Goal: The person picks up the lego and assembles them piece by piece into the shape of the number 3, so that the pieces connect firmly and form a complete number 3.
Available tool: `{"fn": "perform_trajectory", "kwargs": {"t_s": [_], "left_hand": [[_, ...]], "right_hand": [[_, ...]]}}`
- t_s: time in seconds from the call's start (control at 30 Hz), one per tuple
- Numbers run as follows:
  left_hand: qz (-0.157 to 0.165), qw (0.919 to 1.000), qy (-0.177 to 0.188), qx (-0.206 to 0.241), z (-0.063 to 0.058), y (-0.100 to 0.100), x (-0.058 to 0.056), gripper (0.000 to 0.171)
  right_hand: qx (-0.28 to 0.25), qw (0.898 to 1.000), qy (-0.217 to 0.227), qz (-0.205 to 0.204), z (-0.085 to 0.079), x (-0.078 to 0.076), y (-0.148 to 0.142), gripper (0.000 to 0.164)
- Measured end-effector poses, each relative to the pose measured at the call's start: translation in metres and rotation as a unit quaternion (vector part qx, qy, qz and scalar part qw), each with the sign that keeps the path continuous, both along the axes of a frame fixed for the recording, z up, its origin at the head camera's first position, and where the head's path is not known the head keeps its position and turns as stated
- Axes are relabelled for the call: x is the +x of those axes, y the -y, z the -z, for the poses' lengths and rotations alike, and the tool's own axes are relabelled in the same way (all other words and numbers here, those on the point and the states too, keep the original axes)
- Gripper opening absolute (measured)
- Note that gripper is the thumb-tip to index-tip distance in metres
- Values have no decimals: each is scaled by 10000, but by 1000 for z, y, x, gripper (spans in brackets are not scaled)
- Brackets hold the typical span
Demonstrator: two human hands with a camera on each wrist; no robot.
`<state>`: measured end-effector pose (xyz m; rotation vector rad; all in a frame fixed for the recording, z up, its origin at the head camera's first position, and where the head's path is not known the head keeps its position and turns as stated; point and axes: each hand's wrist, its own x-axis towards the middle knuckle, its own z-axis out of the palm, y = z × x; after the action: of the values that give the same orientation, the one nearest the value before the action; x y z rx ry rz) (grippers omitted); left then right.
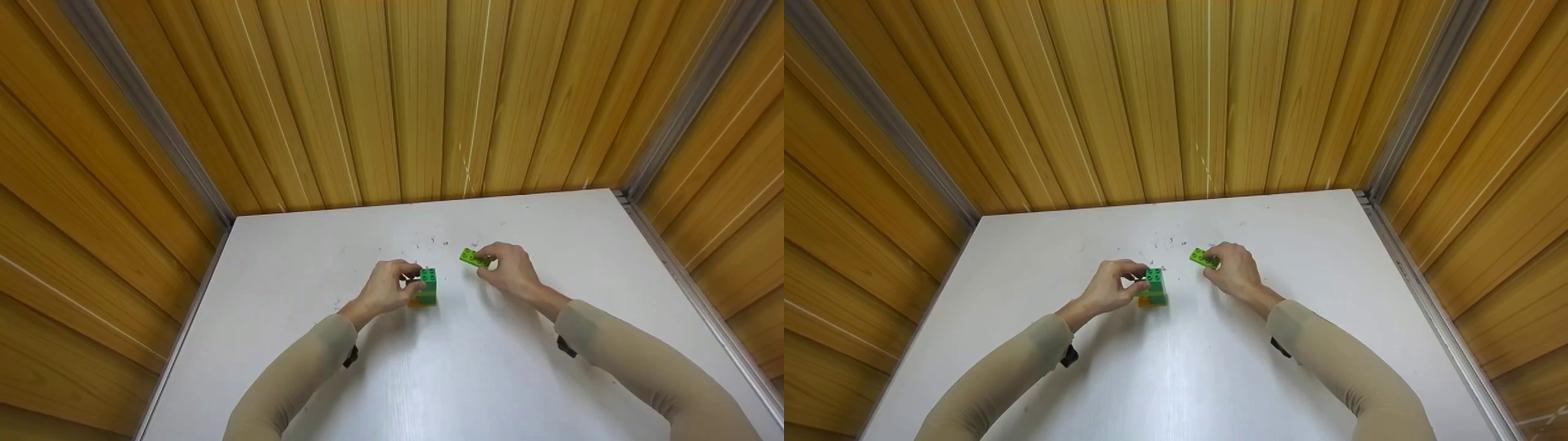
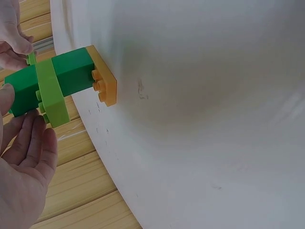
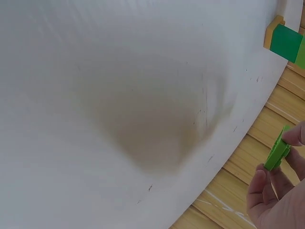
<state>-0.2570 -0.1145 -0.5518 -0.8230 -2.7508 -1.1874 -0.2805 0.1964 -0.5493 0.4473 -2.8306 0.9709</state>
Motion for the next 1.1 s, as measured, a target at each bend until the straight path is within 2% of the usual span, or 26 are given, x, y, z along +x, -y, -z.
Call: {"fn": "perform_trajectory", "kwargs": {"t_s": [0.37,0.7,1.1], "left_hand": [[-11,10000,94,-17,0,-1,0,23],[61,10000,35,26,-1,1,0,25],[18,9998,177,65,-1,2,1,29]], "right_hand": [[-90,9997,-146,-166,-8,2,5,27],[-157,9995,-199,-197,-16,2,11,28],[-313,9991,-45,-289,-26,7,20,30]]}}
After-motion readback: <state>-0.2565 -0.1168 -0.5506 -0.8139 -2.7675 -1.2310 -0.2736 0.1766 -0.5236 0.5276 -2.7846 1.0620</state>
